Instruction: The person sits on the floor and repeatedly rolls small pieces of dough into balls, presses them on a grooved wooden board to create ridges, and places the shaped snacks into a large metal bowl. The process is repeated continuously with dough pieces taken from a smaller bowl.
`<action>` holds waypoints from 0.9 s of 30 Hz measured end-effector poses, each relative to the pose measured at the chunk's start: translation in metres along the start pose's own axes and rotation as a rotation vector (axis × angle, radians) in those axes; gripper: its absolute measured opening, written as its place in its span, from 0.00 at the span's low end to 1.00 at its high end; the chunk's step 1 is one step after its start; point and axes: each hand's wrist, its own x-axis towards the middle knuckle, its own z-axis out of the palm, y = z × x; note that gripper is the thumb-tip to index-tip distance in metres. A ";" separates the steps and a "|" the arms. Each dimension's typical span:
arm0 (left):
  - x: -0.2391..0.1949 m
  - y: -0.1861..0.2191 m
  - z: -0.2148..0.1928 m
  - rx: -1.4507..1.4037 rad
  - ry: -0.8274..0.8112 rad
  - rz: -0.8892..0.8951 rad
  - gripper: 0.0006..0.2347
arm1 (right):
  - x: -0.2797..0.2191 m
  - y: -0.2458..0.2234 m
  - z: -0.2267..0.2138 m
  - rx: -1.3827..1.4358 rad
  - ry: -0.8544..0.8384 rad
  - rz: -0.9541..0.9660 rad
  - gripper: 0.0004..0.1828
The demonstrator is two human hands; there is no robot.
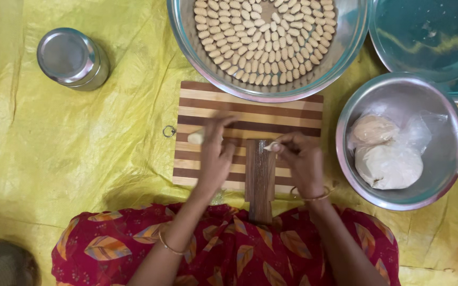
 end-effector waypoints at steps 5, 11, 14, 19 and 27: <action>-0.011 0.023 0.004 -0.826 -0.269 -0.270 0.20 | -0.043 -0.026 0.061 -0.281 0.203 -0.585 0.15; 0.002 0.020 -0.022 -1.076 -0.145 -0.130 0.28 | -0.058 -0.035 0.077 -0.166 0.115 -0.662 0.14; -0.002 0.021 -0.009 -1.131 -0.253 -0.133 0.32 | -0.056 -0.034 0.077 0.037 0.005 -0.586 0.16; -0.008 0.021 -0.009 -1.532 -0.358 -0.277 0.39 | -0.064 -0.023 0.091 -0.224 -0.048 -0.953 0.33; -0.008 0.002 -0.002 -1.405 -0.418 -0.172 0.39 | -0.062 -0.004 0.097 -0.121 -0.008 -1.131 0.22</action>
